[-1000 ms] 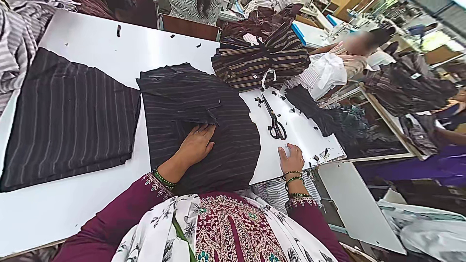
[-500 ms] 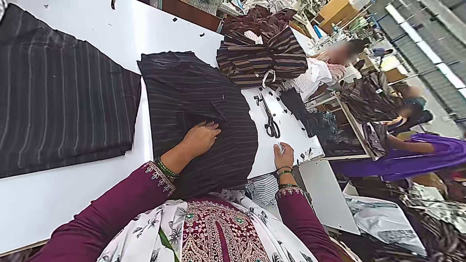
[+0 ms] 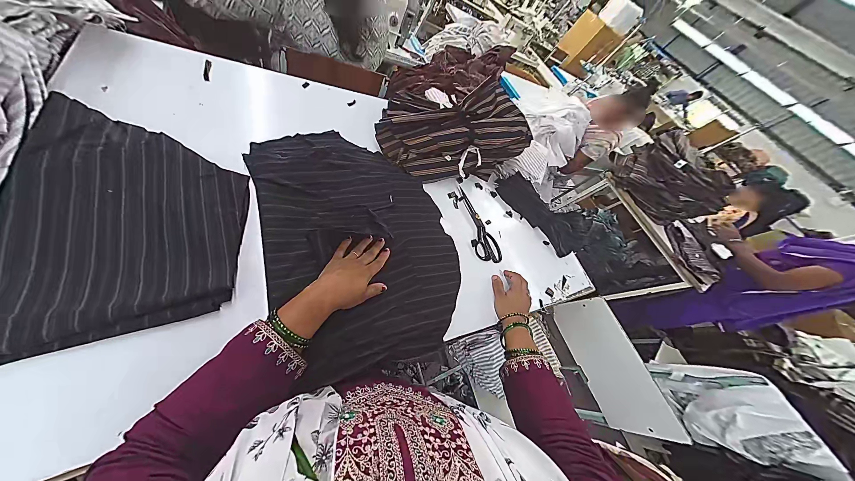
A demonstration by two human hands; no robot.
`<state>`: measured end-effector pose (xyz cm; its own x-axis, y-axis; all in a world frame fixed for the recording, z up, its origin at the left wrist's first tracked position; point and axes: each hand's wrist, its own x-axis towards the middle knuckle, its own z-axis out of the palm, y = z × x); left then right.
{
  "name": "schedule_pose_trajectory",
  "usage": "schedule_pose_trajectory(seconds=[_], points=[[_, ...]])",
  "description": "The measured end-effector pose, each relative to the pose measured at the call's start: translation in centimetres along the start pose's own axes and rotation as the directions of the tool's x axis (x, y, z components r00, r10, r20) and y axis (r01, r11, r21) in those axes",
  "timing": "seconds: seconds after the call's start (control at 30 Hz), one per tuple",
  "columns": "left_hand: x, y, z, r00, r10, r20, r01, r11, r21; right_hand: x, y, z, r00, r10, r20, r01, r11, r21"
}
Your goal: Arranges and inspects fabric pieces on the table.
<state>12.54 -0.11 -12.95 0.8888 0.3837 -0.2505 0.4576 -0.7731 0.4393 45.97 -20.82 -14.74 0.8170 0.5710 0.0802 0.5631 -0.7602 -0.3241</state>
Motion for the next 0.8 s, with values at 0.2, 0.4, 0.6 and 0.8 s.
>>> schedule_pose_trajectory(seconds=[0.2, 0.4, 0.6, 0.8], points=[[0.4, -0.9, 0.2, 0.998, -0.004, -0.068, 0.003, 1.000, -0.013, -0.3, 0.4, -0.1, 0.997, -0.074, 0.018, 0.074, 0.997, 0.009], [0.9, 1.7, -1.8, 0.978, -0.206, 0.043, 0.209, 0.976, -0.065, -0.7, 1.8, 0.8, 0.941, -0.337, -0.026, 0.338, 0.936, 0.093], [2.2, 4.7, 0.7, 0.959, -0.262, -0.110, 0.255, 0.964, -0.072, -0.3, 2.3, 1.2, 0.877, -0.480, -0.035, 0.480, 0.868, 0.129], [0.8, 1.4, 1.3, 0.866, -0.275, -0.418, 0.148, 0.939, -0.310, 0.1, 2.6, 1.5, 0.823, -0.567, -0.027, 0.563, 0.810, 0.164]])
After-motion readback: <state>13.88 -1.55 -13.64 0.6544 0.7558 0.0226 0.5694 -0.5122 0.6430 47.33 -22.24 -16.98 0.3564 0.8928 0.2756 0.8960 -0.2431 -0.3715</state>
